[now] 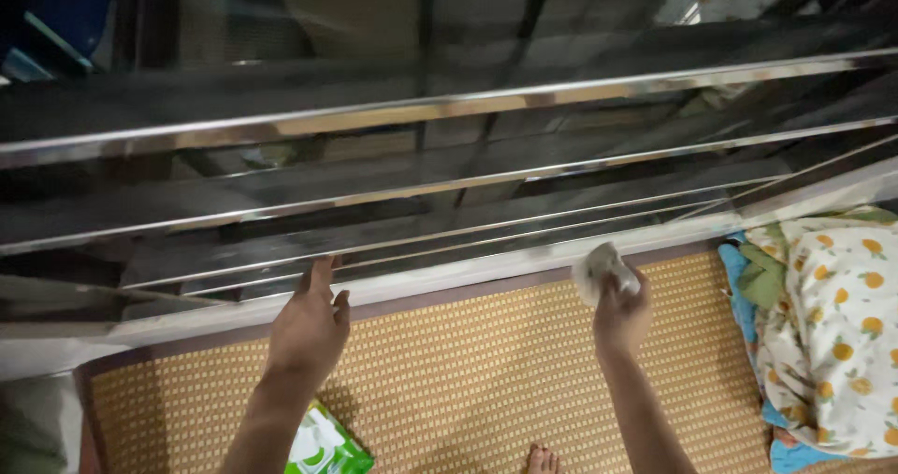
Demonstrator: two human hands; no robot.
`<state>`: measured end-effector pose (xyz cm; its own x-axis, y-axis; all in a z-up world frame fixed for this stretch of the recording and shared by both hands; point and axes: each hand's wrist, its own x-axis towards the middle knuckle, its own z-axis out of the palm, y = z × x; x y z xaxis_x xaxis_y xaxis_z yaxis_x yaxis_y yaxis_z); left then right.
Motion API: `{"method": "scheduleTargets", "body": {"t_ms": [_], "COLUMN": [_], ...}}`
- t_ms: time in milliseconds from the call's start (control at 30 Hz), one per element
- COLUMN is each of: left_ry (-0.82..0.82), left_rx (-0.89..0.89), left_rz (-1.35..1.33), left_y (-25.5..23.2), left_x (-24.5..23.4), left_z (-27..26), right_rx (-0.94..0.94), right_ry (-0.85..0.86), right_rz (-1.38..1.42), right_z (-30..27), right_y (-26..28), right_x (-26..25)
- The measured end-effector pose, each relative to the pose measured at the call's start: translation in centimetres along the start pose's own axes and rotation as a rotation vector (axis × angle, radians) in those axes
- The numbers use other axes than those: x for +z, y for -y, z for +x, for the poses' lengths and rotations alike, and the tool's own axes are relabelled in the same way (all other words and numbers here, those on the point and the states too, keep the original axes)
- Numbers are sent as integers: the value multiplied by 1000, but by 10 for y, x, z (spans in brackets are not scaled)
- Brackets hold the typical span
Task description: The person uses a wet wipe to clean the metal bars and glass of a window. They wipe the horizontal bars and the glass panes systematically from top to bottom, then fold the wipe to use a clean side before finishing.
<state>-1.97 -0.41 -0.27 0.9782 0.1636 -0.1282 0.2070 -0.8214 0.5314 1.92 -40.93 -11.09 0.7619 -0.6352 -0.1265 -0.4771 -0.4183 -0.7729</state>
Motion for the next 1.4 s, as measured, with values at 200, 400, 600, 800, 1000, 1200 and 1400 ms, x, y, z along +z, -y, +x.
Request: {"method": "scheduleTargets", "body": {"t_ms": [200,400,600,800,1000,1200,1400], "left_ry": [34,15,-39,-52,-44,-39,-55], "left_rx": [-125,-112,-79,-63,-87,-90,2], "left_rz": [45,50,-29,-41,-22,-11,-41], "left_y": [23,49,67,88,96,109,142], "left_x": [-13,-28,-41,-53,-62,-75,-64], "left_z": [-1,-11,-18,-16,-13,-14,-23], "right_rx": [-278,-639,-1026,-958,-1348,-1290,-1151], "right_ry": [82,66,-182,162,219,208,-128], "right_rz": [-342,-458,-563,-325,-357,-338,-551], "right_z": [2,-60,-156,-255,-229,-149,-181], "right_y": [-10,-19,18,57,56,32,36], "right_x": [91,172,220,280,266,202,235]}}
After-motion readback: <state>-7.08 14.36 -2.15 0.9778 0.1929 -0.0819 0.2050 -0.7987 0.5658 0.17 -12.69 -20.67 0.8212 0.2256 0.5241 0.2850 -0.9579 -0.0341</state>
